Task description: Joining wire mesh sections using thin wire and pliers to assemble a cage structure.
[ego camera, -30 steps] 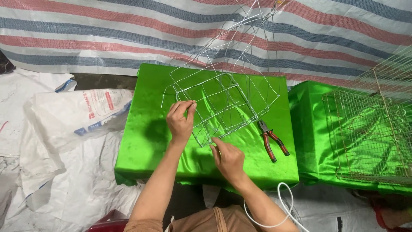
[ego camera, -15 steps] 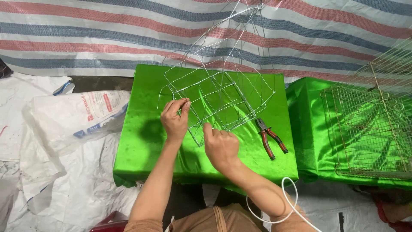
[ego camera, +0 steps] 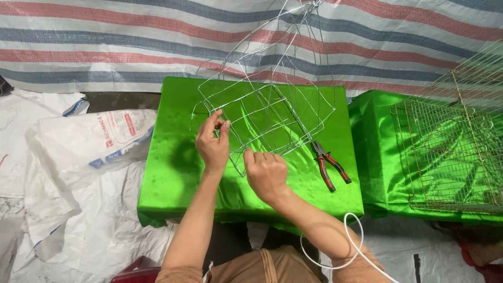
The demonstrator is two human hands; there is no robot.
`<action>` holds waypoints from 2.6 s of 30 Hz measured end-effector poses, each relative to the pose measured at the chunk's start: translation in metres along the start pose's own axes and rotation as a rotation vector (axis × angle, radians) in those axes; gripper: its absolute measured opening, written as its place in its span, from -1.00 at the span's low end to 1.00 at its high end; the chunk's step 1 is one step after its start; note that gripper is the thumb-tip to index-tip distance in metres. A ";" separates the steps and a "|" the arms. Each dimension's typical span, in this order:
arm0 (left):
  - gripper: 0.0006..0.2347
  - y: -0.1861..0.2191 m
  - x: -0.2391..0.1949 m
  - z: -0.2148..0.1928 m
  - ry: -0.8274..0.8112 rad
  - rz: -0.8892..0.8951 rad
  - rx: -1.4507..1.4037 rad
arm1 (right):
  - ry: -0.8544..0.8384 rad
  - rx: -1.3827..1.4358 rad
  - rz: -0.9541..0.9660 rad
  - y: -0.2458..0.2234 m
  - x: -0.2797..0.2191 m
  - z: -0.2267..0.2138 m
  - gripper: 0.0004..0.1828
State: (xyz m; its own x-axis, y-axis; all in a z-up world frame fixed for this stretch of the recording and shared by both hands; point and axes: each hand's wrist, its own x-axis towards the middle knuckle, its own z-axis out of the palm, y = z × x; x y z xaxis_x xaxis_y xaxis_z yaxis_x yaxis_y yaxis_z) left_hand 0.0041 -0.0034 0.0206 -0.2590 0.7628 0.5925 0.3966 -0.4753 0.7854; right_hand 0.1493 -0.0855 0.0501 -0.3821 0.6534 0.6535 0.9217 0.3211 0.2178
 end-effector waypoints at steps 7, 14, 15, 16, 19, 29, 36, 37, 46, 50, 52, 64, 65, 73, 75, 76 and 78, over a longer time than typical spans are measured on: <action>-0.69 0.017 -0.016 -0.013 0.028 -0.021 0.013 | 0.105 0.188 0.092 0.015 0.002 -0.034 -0.93; -0.79 0.075 0.005 -0.009 -0.205 0.080 -0.171 | 0.180 0.791 0.381 0.068 0.016 -0.056 -0.90; -0.76 0.088 0.010 -0.012 -0.270 0.051 -0.230 | 0.168 0.865 0.438 0.076 0.022 -0.065 -0.90; -0.76 0.088 0.011 -0.011 -0.270 0.051 -0.230 | 0.169 0.865 0.438 0.080 0.022 -0.070 -0.90; -0.76 0.088 0.013 -0.010 -0.375 -0.006 -0.273 | 0.141 0.923 0.521 0.089 0.016 -0.075 -0.86; -0.71 0.098 0.010 -0.015 -0.438 0.006 -0.238 | -0.096 1.121 0.685 0.048 -0.061 -0.021 -0.85; -0.72 0.042 -0.044 -0.015 -0.114 0.148 0.012 | -0.016 0.882 0.551 0.035 -0.083 0.005 -0.86; -0.72 0.037 -0.056 -0.016 -0.114 0.148 0.013 | -0.016 0.883 0.551 0.034 -0.080 0.002 -0.86; -0.81 0.041 -0.105 -0.014 -0.203 -0.102 -0.122 | 0.410 0.253 0.195 0.043 -0.035 -0.005 -0.87; -0.81 0.041 -0.110 -0.005 -0.224 -0.218 -0.262 | 0.437 0.215 0.139 0.044 -0.018 -0.001 -0.71; -0.81 0.042 -0.111 -0.005 -0.220 -0.250 -0.311 | 0.430 0.201 0.128 0.046 -0.014 -0.001 -0.68; -0.74 0.000 -0.142 -0.041 -0.337 -0.606 -0.075 | 0.381 0.115 0.033 0.050 -0.009 0.003 -0.72; -0.73 -0.010 -0.150 -0.037 -0.398 -0.558 -0.027 | 0.374 0.096 0.024 0.051 -0.010 0.004 -0.71; -0.72 -0.027 -0.169 -0.029 -0.517 -0.429 0.071 | 0.394 -0.008 0.023 0.056 -0.019 0.019 -0.76; -0.74 -0.031 -0.173 -0.029 -0.492 -0.323 0.080 | 0.387 0.016 0.027 0.052 -0.014 0.015 -0.65; -0.74 -0.032 -0.174 -0.028 -0.493 -0.324 0.081 | 0.387 0.017 0.028 0.054 -0.018 0.017 -0.65; -0.75 -0.033 -0.177 -0.026 -0.490 -0.296 0.089 | 0.381 0.088 0.025 0.058 -0.025 0.022 -0.60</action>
State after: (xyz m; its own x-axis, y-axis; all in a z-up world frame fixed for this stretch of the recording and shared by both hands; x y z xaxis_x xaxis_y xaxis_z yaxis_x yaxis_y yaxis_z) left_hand 0.0133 -0.1339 -0.1056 0.0593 0.9817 0.1809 0.4477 -0.1881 0.8742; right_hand 0.2110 -0.0682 0.0303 -0.2920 0.3657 0.8838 0.9146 0.3771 0.1461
